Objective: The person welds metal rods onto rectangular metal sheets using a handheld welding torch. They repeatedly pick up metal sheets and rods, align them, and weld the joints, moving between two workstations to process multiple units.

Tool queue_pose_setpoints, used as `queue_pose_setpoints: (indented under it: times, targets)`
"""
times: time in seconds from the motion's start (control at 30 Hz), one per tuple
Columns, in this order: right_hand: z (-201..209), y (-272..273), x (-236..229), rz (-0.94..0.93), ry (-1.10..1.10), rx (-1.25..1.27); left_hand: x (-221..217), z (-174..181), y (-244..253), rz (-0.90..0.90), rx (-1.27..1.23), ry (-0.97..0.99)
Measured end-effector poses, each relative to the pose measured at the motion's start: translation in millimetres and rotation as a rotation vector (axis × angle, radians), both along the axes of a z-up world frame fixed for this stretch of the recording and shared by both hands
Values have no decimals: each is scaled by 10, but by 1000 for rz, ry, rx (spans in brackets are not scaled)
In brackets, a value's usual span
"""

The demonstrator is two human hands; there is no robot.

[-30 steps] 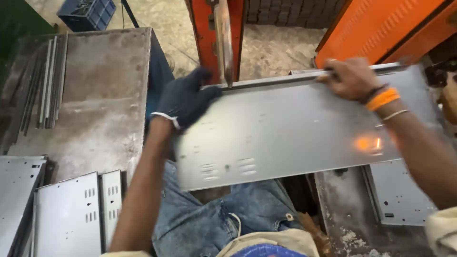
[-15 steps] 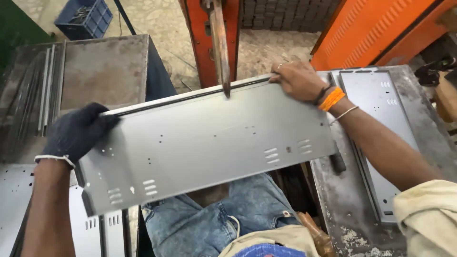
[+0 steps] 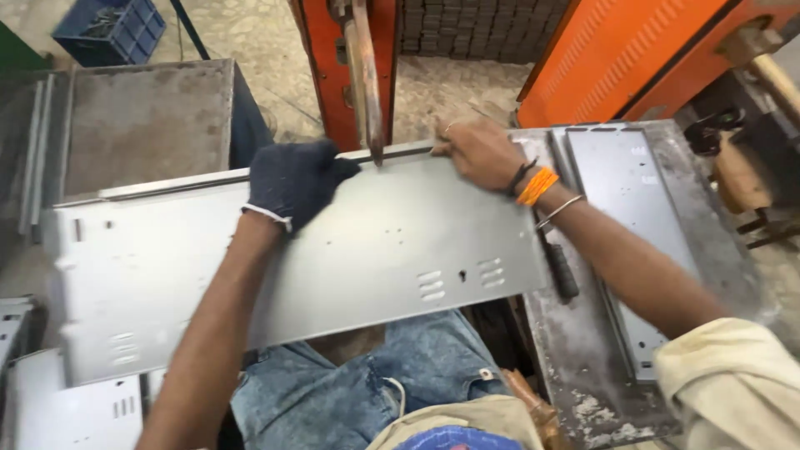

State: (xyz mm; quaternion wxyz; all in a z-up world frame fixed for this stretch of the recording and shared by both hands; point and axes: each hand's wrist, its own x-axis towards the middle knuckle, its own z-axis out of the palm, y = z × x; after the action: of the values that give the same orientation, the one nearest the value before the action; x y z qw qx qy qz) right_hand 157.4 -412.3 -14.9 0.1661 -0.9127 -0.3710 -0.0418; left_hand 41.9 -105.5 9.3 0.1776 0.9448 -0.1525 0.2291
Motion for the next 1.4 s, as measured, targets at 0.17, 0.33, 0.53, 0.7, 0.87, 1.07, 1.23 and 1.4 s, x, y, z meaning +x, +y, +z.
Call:
queue_pose_setpoints:
  times: [0.17, 0.33, 0.53, 0.7, 0.87, 1.07, 1.23, 1.4]
  targets:
    - [-221, 189, -124, 169, -136, 157, -121, 75, 156, 80, 139, 115]
    - [-19, 262, -214, 159, -166, 100, -128, 45, 162, 111, 141, 113]
    - [4, 302, -243, 41, -39, 10, -57, 87, 124, 186, 162, 239]
    - [-152, 312, -169, 129, -165, 134, -96, 6, 246, 173, 181, 230]
    - [-28, 392, -99, 213, -284, 58, -212, 116, 466, 189, 186, 208]
    - [154, 350, -302, 43, -53, 13, -420, 116, 881, 307, 235, 345]
    - [-21, 435, -295, 54, -121, 173, -443, 56, 942, 331, 269, 381]
    - [-3, 478, -348, -28, -133, 86, -481, 96, 885, 330, 252, 422]
